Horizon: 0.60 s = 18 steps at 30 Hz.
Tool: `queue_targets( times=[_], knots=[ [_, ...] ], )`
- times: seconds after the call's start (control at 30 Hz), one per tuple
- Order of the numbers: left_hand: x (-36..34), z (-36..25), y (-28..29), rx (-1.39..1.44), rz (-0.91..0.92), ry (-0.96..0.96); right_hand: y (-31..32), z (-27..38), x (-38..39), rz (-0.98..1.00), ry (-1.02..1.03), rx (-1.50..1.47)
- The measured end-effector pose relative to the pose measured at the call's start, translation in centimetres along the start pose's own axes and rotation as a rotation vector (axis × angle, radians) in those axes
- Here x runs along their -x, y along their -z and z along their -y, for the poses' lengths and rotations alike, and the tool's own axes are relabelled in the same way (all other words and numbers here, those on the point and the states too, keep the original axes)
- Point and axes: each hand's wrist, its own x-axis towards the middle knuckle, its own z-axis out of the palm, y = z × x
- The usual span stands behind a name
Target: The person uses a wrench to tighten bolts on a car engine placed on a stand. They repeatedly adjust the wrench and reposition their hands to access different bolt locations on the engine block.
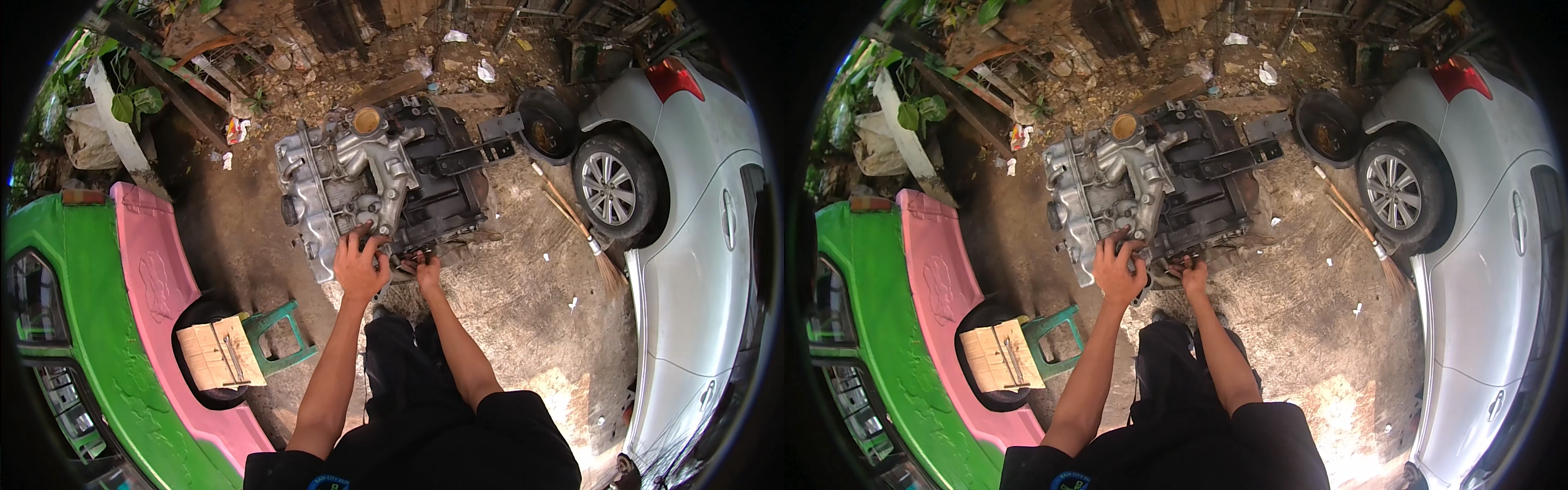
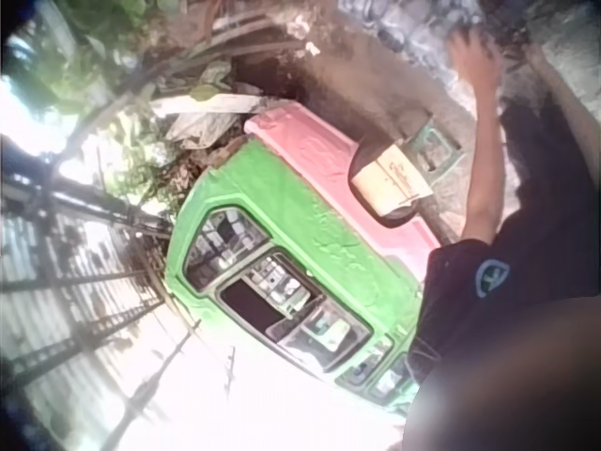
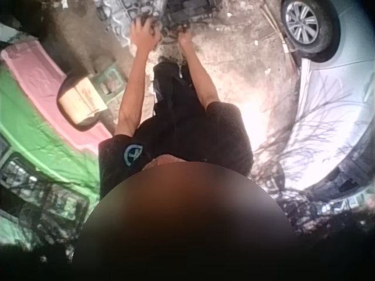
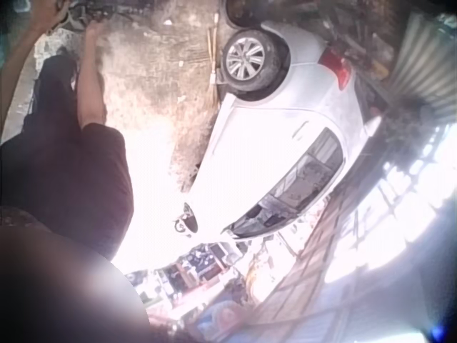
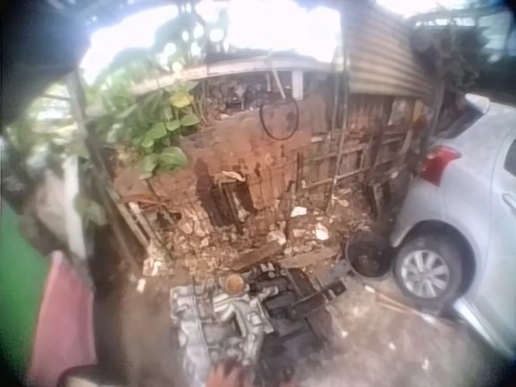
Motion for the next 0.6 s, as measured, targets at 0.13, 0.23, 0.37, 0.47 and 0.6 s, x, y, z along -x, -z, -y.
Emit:
queue_targets(
  times=[0.13, 0.23, 0.37, 0.47, 0.6],
  knots=[
    [0.2, 0.1, 0.0, 0.01, 0.025, 0.021, 0.5, -1.2, -0.9, 0.047, 0.05, -0.08],
    [0.2, 0.2, 0.0, 0.006, 0.024, 0.021, 0.8, -1.8, -1.8, 0.022, 0.027, -0.164],
    [0.2, 0.2, -0.1, 0.02, 0.021, 0.019, 1.0, -1.9, -1.7, -0.064, 0.267, 0.702],
    [0.2, 0.2, -0.1, 0.023, 0.017, 0.007, 0.7, -1.3, -1.1, -0.12, 0.273, 0.959],
    [0.2, 0.3, -0.2, -0.003, 0.019, 0.005, 0.1, 0.2, -1.0, -0.144, -0.144, 0.24]
  ],
)
